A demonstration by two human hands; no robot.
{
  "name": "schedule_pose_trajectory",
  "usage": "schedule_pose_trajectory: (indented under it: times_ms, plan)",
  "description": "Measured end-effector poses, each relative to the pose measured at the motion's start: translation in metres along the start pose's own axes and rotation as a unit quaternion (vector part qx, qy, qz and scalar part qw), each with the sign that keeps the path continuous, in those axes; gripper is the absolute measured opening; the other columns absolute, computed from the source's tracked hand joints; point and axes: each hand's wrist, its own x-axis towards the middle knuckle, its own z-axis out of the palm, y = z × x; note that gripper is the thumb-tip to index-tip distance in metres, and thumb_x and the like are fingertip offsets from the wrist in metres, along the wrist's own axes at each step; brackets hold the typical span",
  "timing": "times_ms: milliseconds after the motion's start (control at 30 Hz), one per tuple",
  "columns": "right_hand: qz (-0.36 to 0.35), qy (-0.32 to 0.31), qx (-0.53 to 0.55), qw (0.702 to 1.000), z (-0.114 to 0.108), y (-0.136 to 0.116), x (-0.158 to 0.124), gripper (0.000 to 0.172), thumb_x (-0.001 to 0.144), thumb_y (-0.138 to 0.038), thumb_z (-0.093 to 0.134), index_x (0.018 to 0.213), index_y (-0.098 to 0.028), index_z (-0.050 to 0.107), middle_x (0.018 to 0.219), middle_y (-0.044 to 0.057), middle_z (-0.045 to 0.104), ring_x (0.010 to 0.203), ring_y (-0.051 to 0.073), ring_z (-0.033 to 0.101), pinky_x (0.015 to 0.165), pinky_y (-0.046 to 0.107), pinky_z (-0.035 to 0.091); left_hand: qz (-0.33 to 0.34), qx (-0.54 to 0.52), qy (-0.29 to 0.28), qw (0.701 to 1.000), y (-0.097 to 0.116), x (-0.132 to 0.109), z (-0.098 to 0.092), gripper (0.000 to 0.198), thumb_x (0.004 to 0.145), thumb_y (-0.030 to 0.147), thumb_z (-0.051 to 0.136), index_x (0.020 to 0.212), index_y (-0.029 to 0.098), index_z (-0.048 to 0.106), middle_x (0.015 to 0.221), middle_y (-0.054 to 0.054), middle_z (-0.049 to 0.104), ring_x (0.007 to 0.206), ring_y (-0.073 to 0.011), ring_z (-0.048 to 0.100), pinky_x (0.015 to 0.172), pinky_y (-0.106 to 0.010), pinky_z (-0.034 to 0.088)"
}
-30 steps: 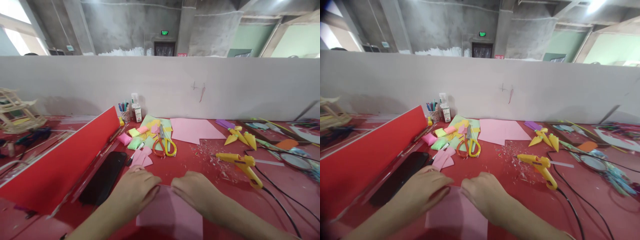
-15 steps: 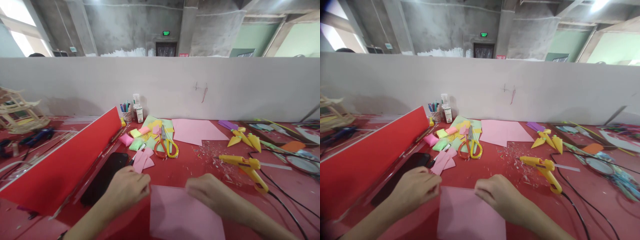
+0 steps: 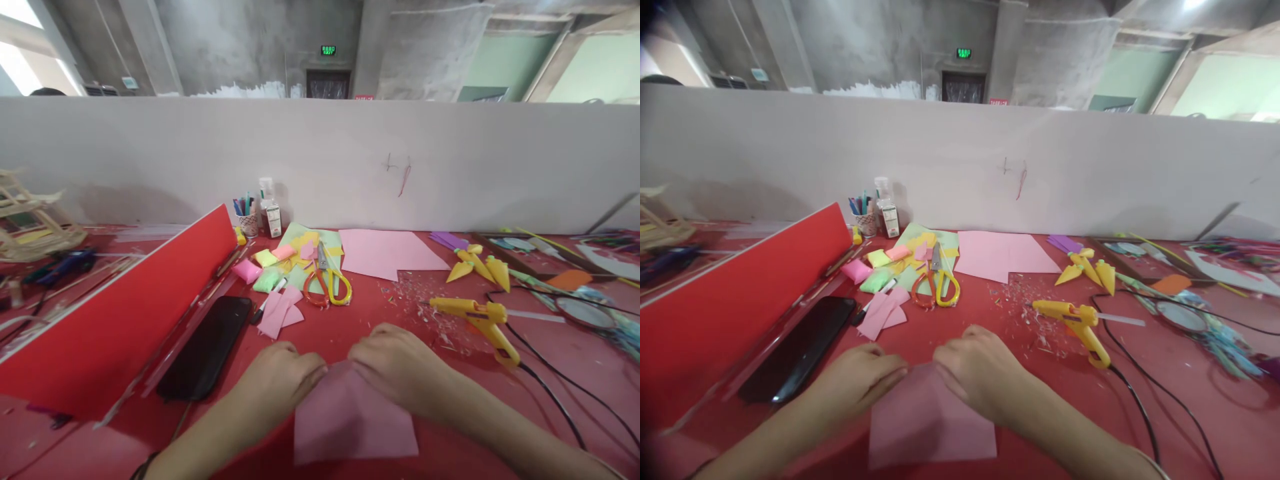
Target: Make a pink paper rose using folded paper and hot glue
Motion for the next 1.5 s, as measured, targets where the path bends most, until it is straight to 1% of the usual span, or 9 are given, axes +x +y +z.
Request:
schedule_pose_trajectory:
  times_ms: [100, 233, 500, 733, 833, 900, 1000, 1200, 1500]
  plan:
    - [-0.013, 0.072, 0.011, 0.997, 0.006, -0.01, 0.006, 0.016, 0.072, -0.013, 0.041, 0.06, -0.018, 0.051, 0.056, -0.002, 0.056, 0.052, 0.01, 0.044, 0.056, 0.024, 0.026, 0.025, 0.035, 0.08, 0.996, 0.007, 0.002, 0.001, 0.042, 0.088, 0.018, 0.03, 0.053, 0.017, 0.054, 0.042, 0.001, 0.054, 0.037, -0.0115, 0.04, 0.042, -0.026, 0.017]
    - [0.036, 0.167, 0.041, 0.984, 0.011, -0.02, 0.011, 0.013, 0.06, -0.013, 0.041, 0.048, -0.017, 0.043, 0.042, -0.004, 0.045, 0.041, 0.007, 0.029, 0.046, 0.023, 0.019, 0.012, 0.007, 0.165, 0.986, 0.017, 0.004, -0.002, 0.053, 0.091, 0.022, 0.017, 0.049, 0.017, 0.049, 0.037, 0.001, 0.048, 0.034, -0.0112, 0.039, 0.039, -0.025, 0.017]
    - [0.049, 0.23, 0.046, 0.971, 0.02, 0.004, -0.013, 0.018, 0.059, -0.01, 0.035, 0.043, -0.017, 0.039, 0.037, -0.005, 0.039, 0.04, 0.006, 0.024, 0.046, 0.02, 0.021, 0.038, 0.004, 0.134, 0.99, 0.006, -0.008, -0.006, 0.053, 0.091, 0.02, 0.015, 0.052, 0.017, 0.05, 0.04, 0.003, 0.052, 0.036, -0.0111, 0.04, 0.043, -0.027, 0.021]
    - [0.11, 0.239, 0.039, 0.964, 0.005, 0.023, -0.031, 0.022, 0.071, -0.013, 0.036, 0.056, -0.017, 0.05, 0.05, -0.001, 0.051, 0.047, 0.009, 0.042, 0.05, 0.02, 0.032, 0.038, 0.015, 0.125, 0.991, -0.002, -0.013, -0.004, 0.049, 0.09, 0.02, 0.018, 0.055, 0.018, 0.053, 0.041, 0.003, 0.053, 0.036, -0.0111, 0.04, 0.045, -0.027, 0.023]
    - [0.054, 0.181, 0.067, 0.98, 0.001, 0.013, -0.026, 0.018, 0.078, -0.021, 0.041, 0.078, -0.017, 0.058, 0.072, 0.003, 0.061, 0.066, 0.013, 0.052, 0.063, 0.024, 0.037, 0.057, 0.0, 0.121, 0.991, 0.002, -0.009, -0.004, 0.049, 0.09, 0.018, 0.019, 0.054, 0.018, 0.052, 0.042, 0.004, 0.054, 0.036, -0.0107, 0.038, 0.046, -0.026, 0.024]
    - [-0.005, 0.096, 0.062, 0.993, 0.002, 0.004, -0.022, 0.018, 0.081, -0.023, 0.041, 0.075, -0.019, 0.057, 0.068, 0.001, 0.06, 0.064, 0.012, 0.051, 0.064, 0.025, 0.035, 0.068, -0.006, 0.117, 0.991, 0.004, -0.006, -0.004, 0.047, 0.089, 0.017, 0.02, 0.053, 0.018, 0.051, 0.042, 0.005, 0.054, 0.036, -0.0103, 0.038, 0.047, -0.025, 0.025]
    - [-0.019, 0.026, 0.031, 0.999, 0.008, -0.006, -0.016, 0.029, 0.086, -0.021, 0.037, 0.063, -0.019, 0.054, 0.054, -0.002, 0.056, 0.05, 0.01, 0.045, 0.053, 0.024, 0.028, 0.07, 0.009, 0.14, 0.988, 0.006, -0.002, -0.006, 0.041, 0.087, 0.014, 0.024, 0.057, 0.019, 0.051, 0.045, 0.005, 0.054, 0.04, -0.0107, 0.042, 0.051, -0.026, 0.027]
    - [0.027, -0.016, 0.008, 0.999, 0.015, -0.014, -0.006, 0.029, 0.086, -0.03, 0.04, 0.065, -0.017, 0.055, 0.052, -0.002, 0.056, 0.041, 0.008, 0.037, 0.045, 0.025, 0.012, 0.125, 0.09, 0.229, 0.961, 0.016, 0.006, -0.003, 0.035, 0.084, 0.01, 0.029, 0.055, 0.018, 0.046, 0.046, 0.003, 0.049, 0.045, -0.0127, 0.04, 0.057, -0.028, 0.028]
    - [0.062, -0.048, 0.242, 0.967, -0.002, -0.008, -0.017, 0.038, 0.089, -0.028, 0.032, 0.056, -0.015, 0.046, 0.051, -0.005, 0.046, 0.046, 0.005, 0.037, 0.046, 0.019, 0.023, 0.12, 0.111, 0.267, 0.95, 0.007, 0.003, -0.001, 0.03, 0.08, 0.01, 0.035, 0.052, 0.018, 0.043, 0.041, 0.007, 0.042, 0.043, -0.0102, 0.033, 0.063, -0.026, 0.028]
